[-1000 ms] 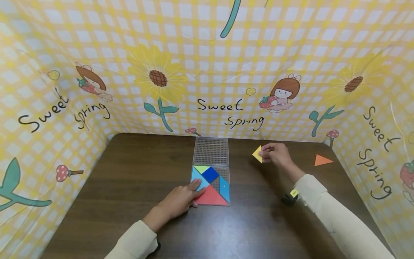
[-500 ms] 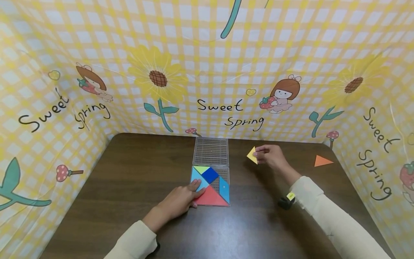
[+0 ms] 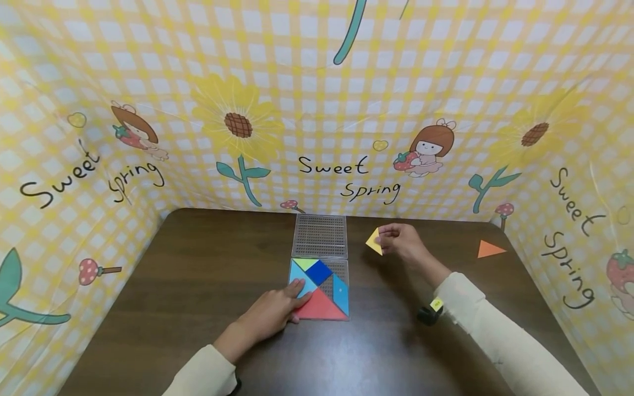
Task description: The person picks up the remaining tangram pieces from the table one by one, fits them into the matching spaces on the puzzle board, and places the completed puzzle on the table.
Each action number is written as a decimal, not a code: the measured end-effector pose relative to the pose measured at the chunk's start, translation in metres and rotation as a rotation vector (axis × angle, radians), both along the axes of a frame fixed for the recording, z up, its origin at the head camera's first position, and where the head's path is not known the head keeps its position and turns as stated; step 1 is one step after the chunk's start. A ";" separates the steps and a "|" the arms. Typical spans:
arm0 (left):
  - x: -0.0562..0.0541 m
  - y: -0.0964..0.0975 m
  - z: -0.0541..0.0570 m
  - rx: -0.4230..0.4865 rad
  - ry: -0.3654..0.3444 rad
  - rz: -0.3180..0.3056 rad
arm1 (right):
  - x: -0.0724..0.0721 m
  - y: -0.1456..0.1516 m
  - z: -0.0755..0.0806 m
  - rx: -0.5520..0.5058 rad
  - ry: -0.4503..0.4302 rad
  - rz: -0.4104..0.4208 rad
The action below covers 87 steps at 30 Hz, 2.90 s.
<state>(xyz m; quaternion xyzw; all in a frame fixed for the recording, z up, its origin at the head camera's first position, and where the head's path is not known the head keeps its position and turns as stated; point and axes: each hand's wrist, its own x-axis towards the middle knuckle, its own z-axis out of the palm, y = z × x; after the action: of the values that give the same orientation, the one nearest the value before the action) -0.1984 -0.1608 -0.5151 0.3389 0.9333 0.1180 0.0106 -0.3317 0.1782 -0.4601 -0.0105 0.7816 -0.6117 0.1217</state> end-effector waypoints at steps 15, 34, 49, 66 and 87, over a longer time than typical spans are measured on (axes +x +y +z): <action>-0.001 0.001 0.001 -0.014 0.044 -0.024 | 0.007 -0.016 0.002 -0.036 -0.025 -0.009; 0.000 -0.001 0.002 -0.002 0.012 -0.015 | 0.022 -0.052 -0.001 -0.083 -0.022 0.078; 0.001 -0.003 0.001 -0.017 -0.012 0.003 | 0.037 -0.081 -0.018 0.065 0.057 0.130; 0.000 -0.003 0.003 -0.020 -0.020 -0.001 | 0.052 -0.101 -0.033 0.095 -0.025 0.163; 0.000 -0.001 0.004 -0.010 -0.014 0.005 | 0.061 -0.109 -0.038 0.431 0.183 0.178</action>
<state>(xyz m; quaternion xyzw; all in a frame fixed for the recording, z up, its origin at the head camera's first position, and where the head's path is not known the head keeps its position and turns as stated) -0.1980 -0.1622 -0.5109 0.3355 0.9347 0.1158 0.0183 -0.2706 0.0695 -0.4976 -0.1085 0.8977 -0.4144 0.1034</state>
